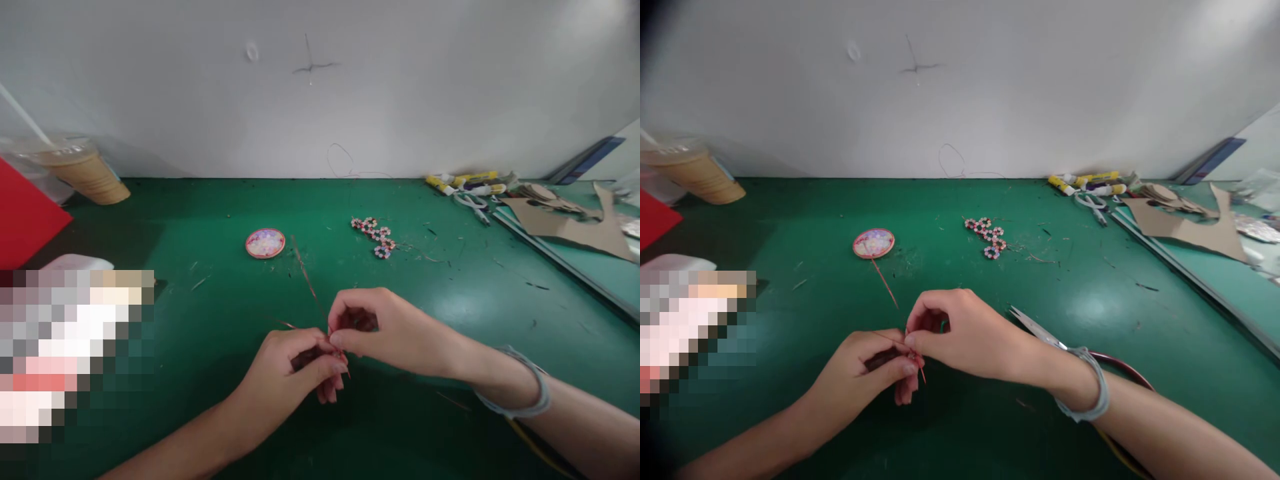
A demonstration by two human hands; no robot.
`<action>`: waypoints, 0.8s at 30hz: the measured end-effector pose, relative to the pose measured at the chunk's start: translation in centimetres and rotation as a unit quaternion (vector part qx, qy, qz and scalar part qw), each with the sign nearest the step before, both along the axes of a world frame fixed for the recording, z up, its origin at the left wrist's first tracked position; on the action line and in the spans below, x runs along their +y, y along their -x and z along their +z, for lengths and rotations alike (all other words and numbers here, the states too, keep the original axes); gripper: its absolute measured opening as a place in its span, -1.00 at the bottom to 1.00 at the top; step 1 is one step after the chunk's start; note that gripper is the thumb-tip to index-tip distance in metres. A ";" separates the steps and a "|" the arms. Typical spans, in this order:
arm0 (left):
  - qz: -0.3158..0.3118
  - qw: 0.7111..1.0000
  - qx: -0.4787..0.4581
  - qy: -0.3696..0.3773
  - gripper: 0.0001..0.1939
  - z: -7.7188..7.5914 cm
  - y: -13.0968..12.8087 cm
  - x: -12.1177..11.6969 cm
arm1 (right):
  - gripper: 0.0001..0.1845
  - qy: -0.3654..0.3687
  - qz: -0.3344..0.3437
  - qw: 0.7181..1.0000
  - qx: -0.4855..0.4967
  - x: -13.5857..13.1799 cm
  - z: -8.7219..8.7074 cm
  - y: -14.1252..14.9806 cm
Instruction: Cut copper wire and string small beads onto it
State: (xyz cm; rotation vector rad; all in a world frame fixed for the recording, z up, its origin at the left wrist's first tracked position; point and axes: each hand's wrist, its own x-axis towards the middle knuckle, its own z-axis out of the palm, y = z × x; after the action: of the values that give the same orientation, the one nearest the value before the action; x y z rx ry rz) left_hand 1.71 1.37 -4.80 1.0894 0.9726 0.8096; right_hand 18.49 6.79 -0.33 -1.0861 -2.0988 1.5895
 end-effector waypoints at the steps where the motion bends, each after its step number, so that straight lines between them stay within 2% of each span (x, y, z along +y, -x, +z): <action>1: 0.006 1.000 -0.007 0.002 -0.93 0.0 0.0 0.0 | -0.97 0.005 -0.014 1.000 0.004 0.0 -0.1 0.1; 4: 0.023 0.999 -0.037 0.012 -0.95 0.1 0.0 0.0 | -0.95 0.009 -0.051 0.999 0.017 0.0 -0.1 0.2; 8: 0.027 0.999 -0.043 0.014 -0.90 0.1 0.0 -0.1 | -0.94 0.041 -0.059 0.997 0.037 0.1 0.0 0.2; 16: 0.016 1.000 -0.015 0.013 -0.88 0.2 0.0 -0.2 | -0.93 0.098 -0.003 0.994 0.049 0.5 -0.4 -0.1; 24: 0.017 1.000 0.013 -0.012 -0.87 0.3 0.1 -0.3 | -0.93 0.122 0.003 0.991 0.054 0.4 -0.4 -0.1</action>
State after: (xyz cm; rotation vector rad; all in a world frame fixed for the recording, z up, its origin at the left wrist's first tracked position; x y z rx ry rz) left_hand 1.57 1.12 -4.48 1.1080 1.0075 0.8383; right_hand 18.55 7.19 -0.75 -1.0401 -1.8763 1.9031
